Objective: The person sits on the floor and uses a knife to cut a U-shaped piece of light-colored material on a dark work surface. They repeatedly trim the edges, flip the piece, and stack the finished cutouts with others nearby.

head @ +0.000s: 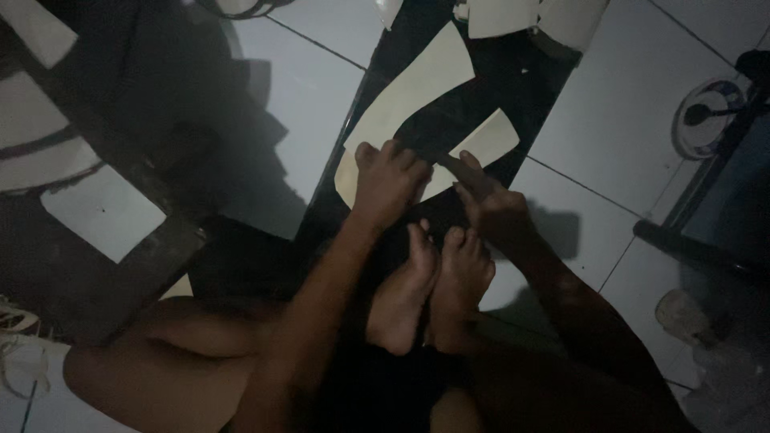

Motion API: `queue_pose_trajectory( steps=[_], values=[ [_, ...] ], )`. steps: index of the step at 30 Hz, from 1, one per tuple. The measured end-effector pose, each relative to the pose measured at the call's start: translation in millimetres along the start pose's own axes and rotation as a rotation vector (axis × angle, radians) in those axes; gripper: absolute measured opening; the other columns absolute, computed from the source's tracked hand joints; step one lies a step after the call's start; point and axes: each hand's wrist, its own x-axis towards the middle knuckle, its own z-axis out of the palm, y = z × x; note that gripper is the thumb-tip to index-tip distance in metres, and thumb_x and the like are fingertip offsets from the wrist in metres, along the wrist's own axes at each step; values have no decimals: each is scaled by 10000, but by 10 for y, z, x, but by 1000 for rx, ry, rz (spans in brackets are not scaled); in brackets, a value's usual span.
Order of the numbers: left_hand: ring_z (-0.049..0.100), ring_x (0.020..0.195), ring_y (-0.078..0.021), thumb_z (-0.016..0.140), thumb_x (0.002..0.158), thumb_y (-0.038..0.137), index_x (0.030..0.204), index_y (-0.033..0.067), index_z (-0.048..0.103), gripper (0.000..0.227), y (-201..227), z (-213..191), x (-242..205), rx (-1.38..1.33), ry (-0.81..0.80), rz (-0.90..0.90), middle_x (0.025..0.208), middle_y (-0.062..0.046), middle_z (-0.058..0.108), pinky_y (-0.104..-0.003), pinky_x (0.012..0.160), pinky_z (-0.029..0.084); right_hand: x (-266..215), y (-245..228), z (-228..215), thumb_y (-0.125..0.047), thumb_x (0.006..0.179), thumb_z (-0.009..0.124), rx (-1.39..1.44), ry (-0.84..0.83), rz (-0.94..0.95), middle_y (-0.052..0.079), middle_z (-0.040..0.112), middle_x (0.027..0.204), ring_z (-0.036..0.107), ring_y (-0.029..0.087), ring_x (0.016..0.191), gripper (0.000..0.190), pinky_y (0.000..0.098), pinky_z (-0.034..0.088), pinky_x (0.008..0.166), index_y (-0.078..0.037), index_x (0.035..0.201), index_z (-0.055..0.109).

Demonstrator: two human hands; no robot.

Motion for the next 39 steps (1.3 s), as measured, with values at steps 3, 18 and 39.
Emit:
queue_pose_trajectory(
  steps=[3, 18, 39],
  values=[
    [577, 1113, -245, 774, 841, 246, 917, 241, 779, 76, -10, 47, -13, 31, 32, 10, 936, 27, 677, -571, 929, 311, 15, -19, -12, -81, 1001, 691, 0, 20, -41, 271, 614, 1446, 769, 263, 907, 541, 299, 594, 582, -58, 1512, 516],
    [550, 1145, -280, 774, 827, 330, 1003, 217, 778, 210, -124, -12, -73, 0, -48, -15, 1020, 18, 685, -583, 919, 309, -14, -193, -5, -37, 992, 675, 133, -2, 7, 256, 651, 1386, 773, 298, 974, 479, 329, 622, 635, -26, 1460, 571],
    [556, 1113, -270, 764, 829, 347, 986, 254, 791, 185, -248, -232, 27, 0, -64, 119, 1011, 30, 669, -612, 960, 320, -79, -183, 106, -95, 1004, 667, 204, -78, 30, 263, 566, 1489, 760, 301, 987, 546, 321, 629, 689, 18, 1504, 476]
  ],
)
